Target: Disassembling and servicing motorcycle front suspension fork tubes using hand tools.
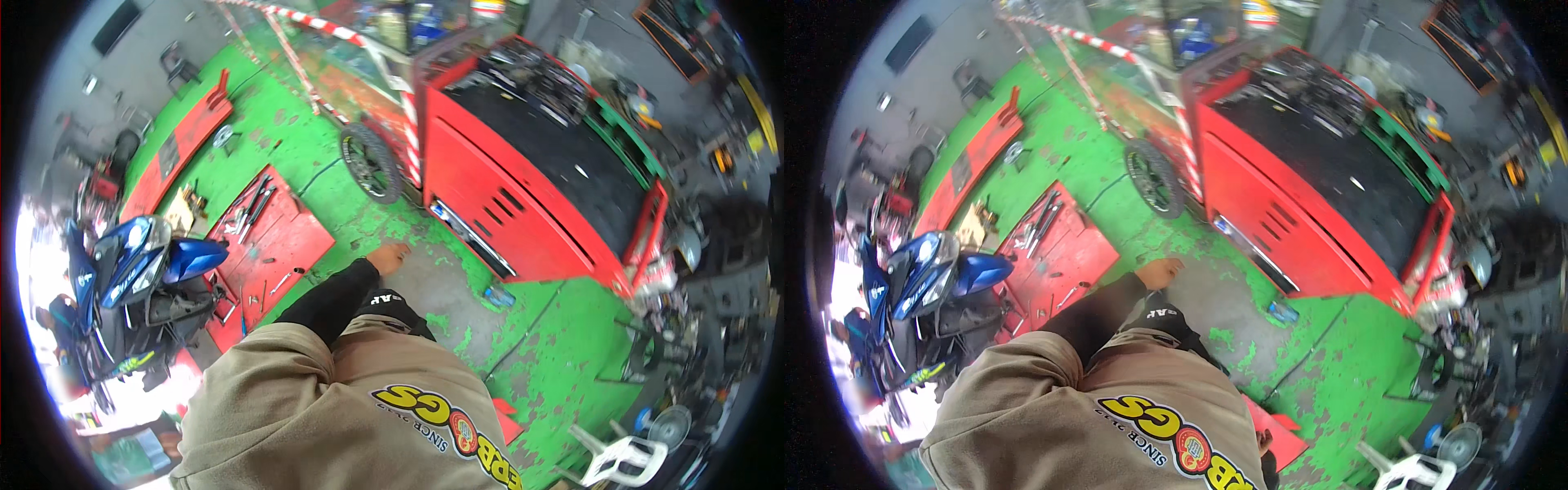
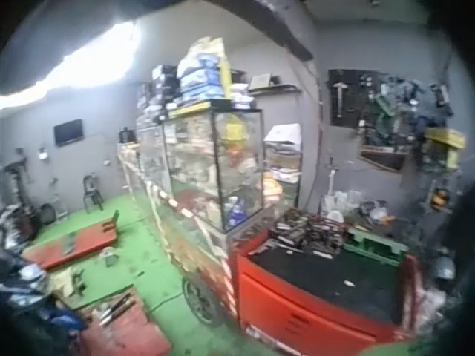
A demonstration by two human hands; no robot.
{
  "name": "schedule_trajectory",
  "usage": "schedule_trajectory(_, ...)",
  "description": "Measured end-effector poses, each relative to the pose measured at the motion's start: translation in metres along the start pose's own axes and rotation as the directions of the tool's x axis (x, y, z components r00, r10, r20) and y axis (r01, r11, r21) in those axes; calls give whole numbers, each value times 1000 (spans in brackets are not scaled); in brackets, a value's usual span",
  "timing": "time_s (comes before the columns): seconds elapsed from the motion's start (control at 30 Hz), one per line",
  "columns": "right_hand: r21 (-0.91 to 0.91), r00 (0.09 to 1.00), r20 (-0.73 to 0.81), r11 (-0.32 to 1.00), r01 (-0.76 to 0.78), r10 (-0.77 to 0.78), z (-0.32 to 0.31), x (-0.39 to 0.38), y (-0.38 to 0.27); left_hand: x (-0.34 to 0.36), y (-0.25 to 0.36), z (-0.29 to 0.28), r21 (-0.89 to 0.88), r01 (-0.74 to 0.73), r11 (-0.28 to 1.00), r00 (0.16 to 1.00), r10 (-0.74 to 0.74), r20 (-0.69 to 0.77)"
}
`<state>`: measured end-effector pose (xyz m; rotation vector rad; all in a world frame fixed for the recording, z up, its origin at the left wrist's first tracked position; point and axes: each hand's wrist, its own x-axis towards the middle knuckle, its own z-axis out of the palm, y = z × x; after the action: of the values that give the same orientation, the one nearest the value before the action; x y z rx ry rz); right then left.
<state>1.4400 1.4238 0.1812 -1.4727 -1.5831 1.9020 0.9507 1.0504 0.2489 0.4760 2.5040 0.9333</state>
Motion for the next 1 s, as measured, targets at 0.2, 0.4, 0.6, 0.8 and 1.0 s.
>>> schedule_trajectory(0.2,-178,969,243,981,83,-38,157,16,-62,-66,-121,-116,-44,382,923,924,-380,42)
schedule_trajectory(0.4,-291,902,428,937,192,-52,308,33,-104,-123,-263,-233,-381,431,818,798,-542,-262)
schedule_trajectory(0.6,-503,872,487,831,237,46,476,41,-165,-78,-328,-359,-614,200,763,623,-583,-522)
schedule_trajectory(0.8,-448,703,705,825,344,89,699,31,-261,-11,-369,-455,-656,203,726,632,-609,-479)
schedule_trajectory(1.0,-308,399,915,744,593,61,944,39,-306,-32,-454,-415,-493,571,656,523,-754,-398)
